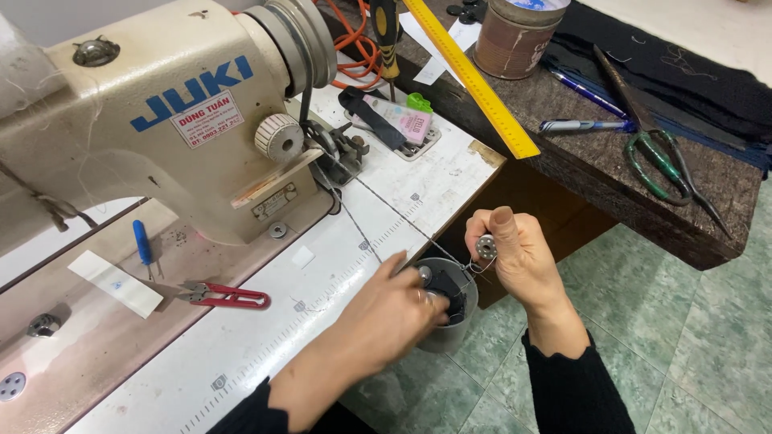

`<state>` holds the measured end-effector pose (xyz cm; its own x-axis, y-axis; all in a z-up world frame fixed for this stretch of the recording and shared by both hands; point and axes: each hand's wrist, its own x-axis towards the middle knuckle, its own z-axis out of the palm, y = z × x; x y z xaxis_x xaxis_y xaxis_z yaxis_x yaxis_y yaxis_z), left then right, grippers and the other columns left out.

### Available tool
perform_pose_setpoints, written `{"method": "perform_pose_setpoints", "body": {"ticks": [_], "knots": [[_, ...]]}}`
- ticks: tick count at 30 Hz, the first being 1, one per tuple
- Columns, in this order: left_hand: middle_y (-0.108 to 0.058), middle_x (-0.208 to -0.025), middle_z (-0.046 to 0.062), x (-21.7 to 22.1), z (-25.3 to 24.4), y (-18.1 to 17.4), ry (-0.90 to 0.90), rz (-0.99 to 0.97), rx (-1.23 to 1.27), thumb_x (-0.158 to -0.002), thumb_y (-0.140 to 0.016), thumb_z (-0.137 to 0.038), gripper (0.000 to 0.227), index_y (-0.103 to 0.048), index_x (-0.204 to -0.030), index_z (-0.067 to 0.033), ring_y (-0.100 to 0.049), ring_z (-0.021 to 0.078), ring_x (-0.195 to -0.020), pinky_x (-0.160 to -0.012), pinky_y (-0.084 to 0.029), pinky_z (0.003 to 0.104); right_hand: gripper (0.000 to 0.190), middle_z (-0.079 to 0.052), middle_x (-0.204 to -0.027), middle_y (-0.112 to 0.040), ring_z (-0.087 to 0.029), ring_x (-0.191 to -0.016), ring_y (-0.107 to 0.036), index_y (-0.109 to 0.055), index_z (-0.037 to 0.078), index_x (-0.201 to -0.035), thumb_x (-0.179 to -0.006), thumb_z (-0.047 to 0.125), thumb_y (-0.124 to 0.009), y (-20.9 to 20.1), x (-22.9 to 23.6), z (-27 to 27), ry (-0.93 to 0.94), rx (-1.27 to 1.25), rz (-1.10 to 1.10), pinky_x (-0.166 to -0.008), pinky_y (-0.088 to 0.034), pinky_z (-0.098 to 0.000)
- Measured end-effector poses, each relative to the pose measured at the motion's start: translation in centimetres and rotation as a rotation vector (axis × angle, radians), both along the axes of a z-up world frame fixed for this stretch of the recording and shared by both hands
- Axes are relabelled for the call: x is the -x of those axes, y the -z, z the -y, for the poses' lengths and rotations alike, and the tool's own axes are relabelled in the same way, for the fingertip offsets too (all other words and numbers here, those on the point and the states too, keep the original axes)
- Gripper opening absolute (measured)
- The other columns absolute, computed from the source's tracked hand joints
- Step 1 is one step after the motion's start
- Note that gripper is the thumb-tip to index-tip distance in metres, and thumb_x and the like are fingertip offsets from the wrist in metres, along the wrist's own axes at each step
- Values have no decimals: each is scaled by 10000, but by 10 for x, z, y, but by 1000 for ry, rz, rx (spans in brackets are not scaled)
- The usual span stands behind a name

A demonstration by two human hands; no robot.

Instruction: The person removes a bobbin from the sewing machine, winds thread onto it, and inserts it into the machine. They then thread the needle, pull the thread through the tension discs, and use scissors to trim the thread ends.

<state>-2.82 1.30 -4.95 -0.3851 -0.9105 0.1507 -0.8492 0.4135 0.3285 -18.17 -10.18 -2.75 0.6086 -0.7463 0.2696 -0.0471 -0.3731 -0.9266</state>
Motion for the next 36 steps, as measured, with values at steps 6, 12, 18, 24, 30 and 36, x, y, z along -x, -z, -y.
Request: {"method": "perform_pose_setpoints", "body": {"ticks": [6, 12, 18, 24, 30, 36], "knots": [[-556, -699, 43, -7, -18, 26, 168, 69, 433, -899, -638, -20, 134, -651, -773, -67, -510, 236, -735, -1078, -356, 482, 734, -5, -498, -410, -79, -462, -364, -473, 86, -521, -920, 665, -262, 3, 0, 1, 5, 2, 4, -451, -254, -225], [-569, -876, 45, -8, -17, 33, 62, -149, 289, -876, -694, -285, 202, -622, -946, -110, -567, 255, -857, -979, -389, 449, 722, 11, -487, -393, -72, -450, -352, -470, 97, -524, -912, 672, -271, 3, -8, -7, -33, -5, -1, -436, -238, -230], [-609, -786, 42, -28, -41, -39, -263, -729, 279, -928, -574, -119, 103, -651, -970, -65, -574, 187, -685, -647, -433, 288, 807, 5, -492, -456, -84, -473, -419, -517, 91, -534, -842, 785, -245, 1, -25, -19, -250, -18, -20, -461, -287, -235], [-560, -852, -8, -44, -72, -58, -209, -795, 242, -894, -657, -128, 270, -637, -1163, -141, -490, 139, -753, -765, -449, 257, 936, -3, -590, -556, -79, -516, -425, -765, 60, -1002, -797, 838, -288, 0, -62, -52, -485, -72, -34, -452, -347, -250], [-478, -820, -6, -76, -121, -56, -346, -758, 190, -826, -741, -183, 221, -694, -1042, -181, -493, 130, -691, -690, -445, 270, 848, -51, -661, -597, -108, -593, -500, -530, 69, -582, -720, 888, -360, 1, -112, -94, -685, -166, -63, -519, -347, -253], [-570, -916, 36, -115, -208, -63, -596, -514, 372, -866, -684, -152, 136, -627, -983, -112, -584, 151, -748, -684, -503, 254, 871, -75, -833, -635, -63, -404, -368, -657, -11, -1015, -791, 772, -349, -9, -161, -138, -641, -239, 25, -371, -273, -182]]}}
